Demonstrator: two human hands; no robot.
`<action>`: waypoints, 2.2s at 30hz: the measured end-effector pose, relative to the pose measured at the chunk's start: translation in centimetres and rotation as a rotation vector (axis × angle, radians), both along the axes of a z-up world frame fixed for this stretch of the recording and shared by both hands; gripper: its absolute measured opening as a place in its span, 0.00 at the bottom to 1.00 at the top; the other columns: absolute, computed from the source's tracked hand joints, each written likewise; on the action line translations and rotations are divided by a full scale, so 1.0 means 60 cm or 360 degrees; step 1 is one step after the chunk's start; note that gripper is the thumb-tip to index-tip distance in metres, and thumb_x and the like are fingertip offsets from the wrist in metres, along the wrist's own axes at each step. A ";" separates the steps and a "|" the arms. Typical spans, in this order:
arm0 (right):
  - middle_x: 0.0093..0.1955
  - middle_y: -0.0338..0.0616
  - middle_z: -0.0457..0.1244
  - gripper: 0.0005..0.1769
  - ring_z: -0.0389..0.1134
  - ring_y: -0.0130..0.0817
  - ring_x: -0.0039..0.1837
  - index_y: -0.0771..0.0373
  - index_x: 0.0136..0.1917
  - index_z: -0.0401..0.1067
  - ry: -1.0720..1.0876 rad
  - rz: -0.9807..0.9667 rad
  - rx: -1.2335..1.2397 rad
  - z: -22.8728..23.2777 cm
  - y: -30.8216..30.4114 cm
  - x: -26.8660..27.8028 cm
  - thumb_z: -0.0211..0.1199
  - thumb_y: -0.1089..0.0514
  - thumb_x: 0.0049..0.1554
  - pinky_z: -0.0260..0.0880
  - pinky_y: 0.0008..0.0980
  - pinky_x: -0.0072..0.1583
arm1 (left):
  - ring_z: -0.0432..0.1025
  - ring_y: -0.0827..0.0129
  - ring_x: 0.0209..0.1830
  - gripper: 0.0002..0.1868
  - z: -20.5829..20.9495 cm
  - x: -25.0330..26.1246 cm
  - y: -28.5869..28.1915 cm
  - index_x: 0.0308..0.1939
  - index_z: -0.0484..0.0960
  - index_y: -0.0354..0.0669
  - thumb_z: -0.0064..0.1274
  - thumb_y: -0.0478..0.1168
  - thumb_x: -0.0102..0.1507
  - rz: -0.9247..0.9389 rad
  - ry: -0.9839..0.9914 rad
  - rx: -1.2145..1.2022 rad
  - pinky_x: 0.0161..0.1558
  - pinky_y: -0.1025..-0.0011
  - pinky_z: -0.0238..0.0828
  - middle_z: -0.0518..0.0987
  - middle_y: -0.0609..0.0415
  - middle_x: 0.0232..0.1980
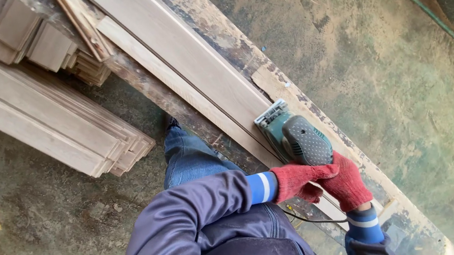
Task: Sanding a piece of wood trim using a power sander and a manual sanding block.
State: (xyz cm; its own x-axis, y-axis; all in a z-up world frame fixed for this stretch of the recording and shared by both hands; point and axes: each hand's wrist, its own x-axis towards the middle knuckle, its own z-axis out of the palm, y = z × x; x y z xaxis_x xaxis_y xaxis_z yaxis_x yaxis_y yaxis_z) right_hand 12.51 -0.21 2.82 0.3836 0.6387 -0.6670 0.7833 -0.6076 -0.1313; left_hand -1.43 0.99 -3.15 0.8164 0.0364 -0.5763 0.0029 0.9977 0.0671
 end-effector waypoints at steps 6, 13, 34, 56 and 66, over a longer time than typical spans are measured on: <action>0.48 0.60 0.72 0.26 0.73 0.58 0.60 0.69 0.54 0.80 -0.0193 -0.0201 -0.0240 0.048 0.155 -0.168 0.72 0.50 0.47 0.72 0.52 0.62 | 0.76 0.35 0.55 0.43 0.010 -0.088 0.081 0.59 0.76 0.26 0.80 0.46 0.48 0.0217 0.0268 -0.0218 0.53 0.42 0.78 0.76 0.31 0.53; 0.52 0.56 0.72 0.22 0.72 0.53 0.63 0.66 0.57 0.79 -0.0226 -0.0013 -0.0367 0.074 0.280 -0.314 0.65 0.52 0.52 0.72 0.50 0.64 | 0.77 0.34 0.51 0.44 0.023 -0.215 0.182 0.62 0.72 0.20 0.77 0.38 0.48 0.0568 0.0392 -0.0194 0.49 0.44 0.81 0.78 0.27 0.51; 0.45 0.62 0.70 0.24 0.71 0.68 0.55 0.63 0.53 0.77 0.0140 0.0717 0.0308 0.000 0.575 -0.574 0.59 0.43 0.55 0.73 0.63 0.55 | 0.79 0.27 0.37 0.37 0.013 -0.543 0.491 0.53 0.78 0.20 0.75 0.44 0.49 0.1142 0.0495 0.0156 0.38 0.38 0.82 0.80 0.21 0.41; 0.46 0.64 0.70 0.26 0.70 0.70 0.57 0.67 0.55 0.78 0.0029 0.0444 0.0234 0.042 0.514 -0.478 0.58 0.49 0.50 0.72 0.62 0.55 | 0.82 0.40 0.33 0.33 0.023 -0.415 0.435 0.42 0.82 0.32 0.72 0.57 0.49 0.0941 0.0454 0.0330 0.40 0.42 0.83 0.83 0.35 0.33; 0.51 0.60 0.71 0.28 0.69 0.63 0.61 0.62 0.58 0.78 0.0029 0.0205 0.0175 0.048 0.277 -0.281 0.50 0.47 0.53 0.72 0.58 0.59 | 0.81 0.35 0.37 0.29 0.026 -0.213 0.196 0.46 0.82 0.31 0.72 0.51 0.53 0.0786 0.0396 0.0220 0.38 0.40 0.83 0.82 0.32 0.36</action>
State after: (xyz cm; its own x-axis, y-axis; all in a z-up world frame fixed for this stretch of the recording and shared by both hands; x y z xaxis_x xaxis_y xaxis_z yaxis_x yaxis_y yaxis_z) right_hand -4.36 16.38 5.68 0.2819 0.7515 -0.5965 0.8507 -0.4833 -0.2067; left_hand -14.22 12.76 -1.58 0.5239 0.4678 -0.7119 -0.4291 0.8668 0.2538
